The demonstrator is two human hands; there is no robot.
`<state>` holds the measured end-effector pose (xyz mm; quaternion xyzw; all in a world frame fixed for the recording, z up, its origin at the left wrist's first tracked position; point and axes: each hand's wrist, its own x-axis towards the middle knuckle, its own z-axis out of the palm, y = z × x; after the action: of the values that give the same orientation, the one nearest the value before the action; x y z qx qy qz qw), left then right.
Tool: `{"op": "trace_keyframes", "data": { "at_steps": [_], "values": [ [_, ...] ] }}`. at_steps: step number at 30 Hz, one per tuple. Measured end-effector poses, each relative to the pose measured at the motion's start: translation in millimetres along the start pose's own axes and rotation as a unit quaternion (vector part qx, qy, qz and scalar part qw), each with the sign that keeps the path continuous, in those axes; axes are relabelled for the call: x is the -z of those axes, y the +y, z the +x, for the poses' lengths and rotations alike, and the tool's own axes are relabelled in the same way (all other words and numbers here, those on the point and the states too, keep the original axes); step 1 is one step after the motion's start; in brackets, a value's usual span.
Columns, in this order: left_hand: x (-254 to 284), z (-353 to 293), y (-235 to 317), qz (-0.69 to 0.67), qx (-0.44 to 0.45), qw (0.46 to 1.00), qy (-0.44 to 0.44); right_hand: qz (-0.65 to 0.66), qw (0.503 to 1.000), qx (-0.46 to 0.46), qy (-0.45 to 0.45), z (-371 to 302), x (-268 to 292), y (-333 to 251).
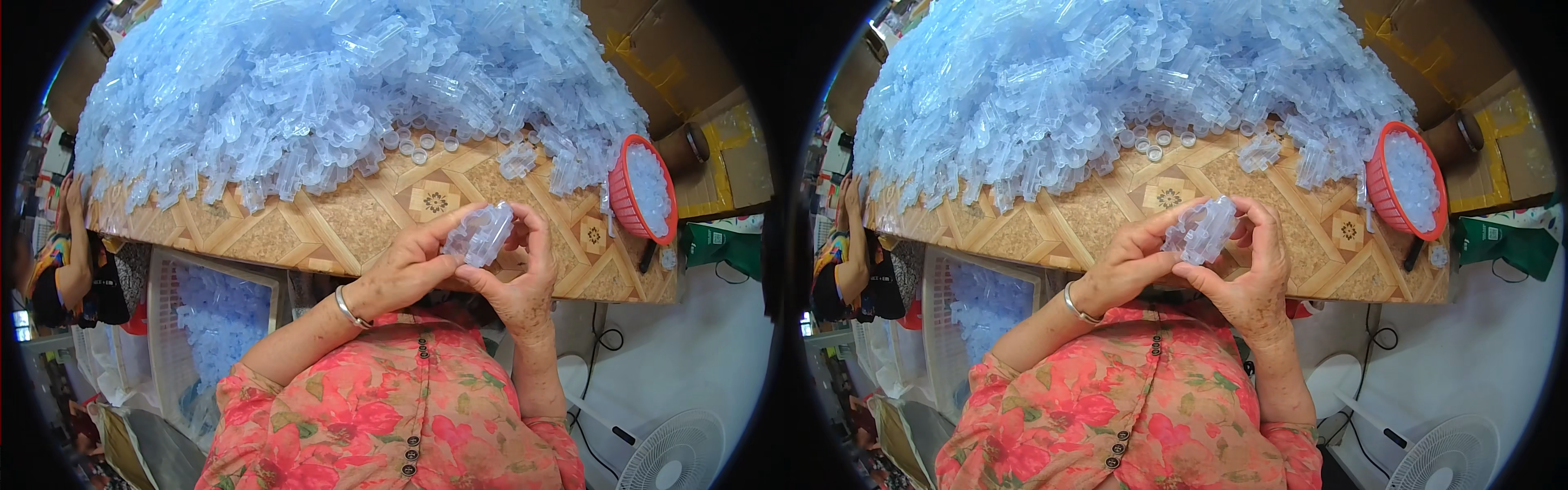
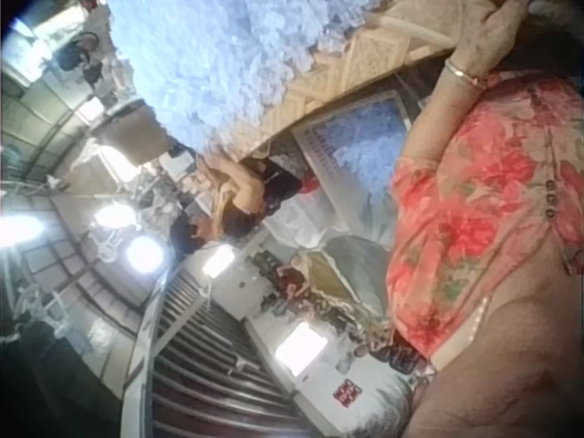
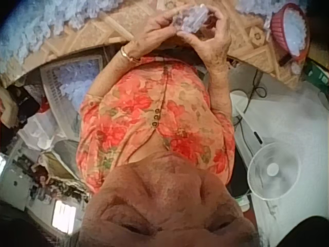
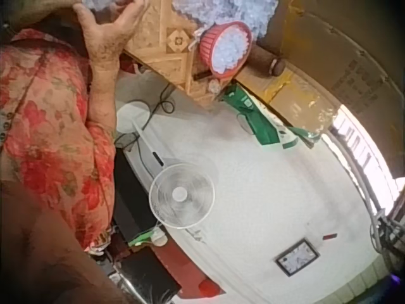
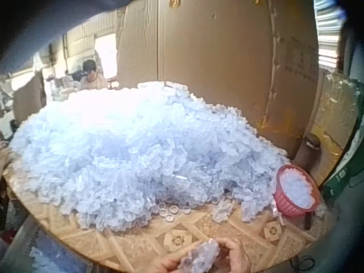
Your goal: The person repeatedly picks up small translucent plastic components from a large pile on a wooden table. They manipulate the parts by hand, snapping them together into small assemblies, and then place the finished units into a red basket to the right. The process is repetitive and involves handling individual items one at a time.
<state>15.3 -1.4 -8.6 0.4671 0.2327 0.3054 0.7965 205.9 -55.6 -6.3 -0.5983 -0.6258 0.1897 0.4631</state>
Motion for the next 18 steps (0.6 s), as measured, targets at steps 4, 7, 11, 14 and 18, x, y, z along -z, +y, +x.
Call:
{"op": "trace_keyframes", "data": {
  "at_steps": [4, 7, 11, 14, 18],
  "values": [
    [-0.4, -0.3, 5.0, -0.214, 0.028, 0.976, -0.026, -0.03, 0.999, 0.013, -0.005, 1.1, 1.3, -3.9],
    [4.9, -2.4, 0.2, -0.123, 0.045, 0.991, -0.012, -0.037, 0.999, 0.013, -0.012, -0.6, 0.2, -3.4],
    [1.8, -4.7, 0.7, -0.12, 0.029, 0.992, -0.011, -0.022, 0.999, 0.032, 0.001, -5.5, 1.3, -2.2],
    [1.1, -4.1, -1.1, -0.092, 0.016, 0.996, -0.011, -0.046, 0.996, 0.076, -0.001, -3.8, 0.1, -3.2],
    [2.5, -4.7, 2.7, -0.043, 0.02, 0.999, -0.016, -0.041, 0.997, 0.067, -0.014, -3.9, -0.1, -3.5]
  ]
}}
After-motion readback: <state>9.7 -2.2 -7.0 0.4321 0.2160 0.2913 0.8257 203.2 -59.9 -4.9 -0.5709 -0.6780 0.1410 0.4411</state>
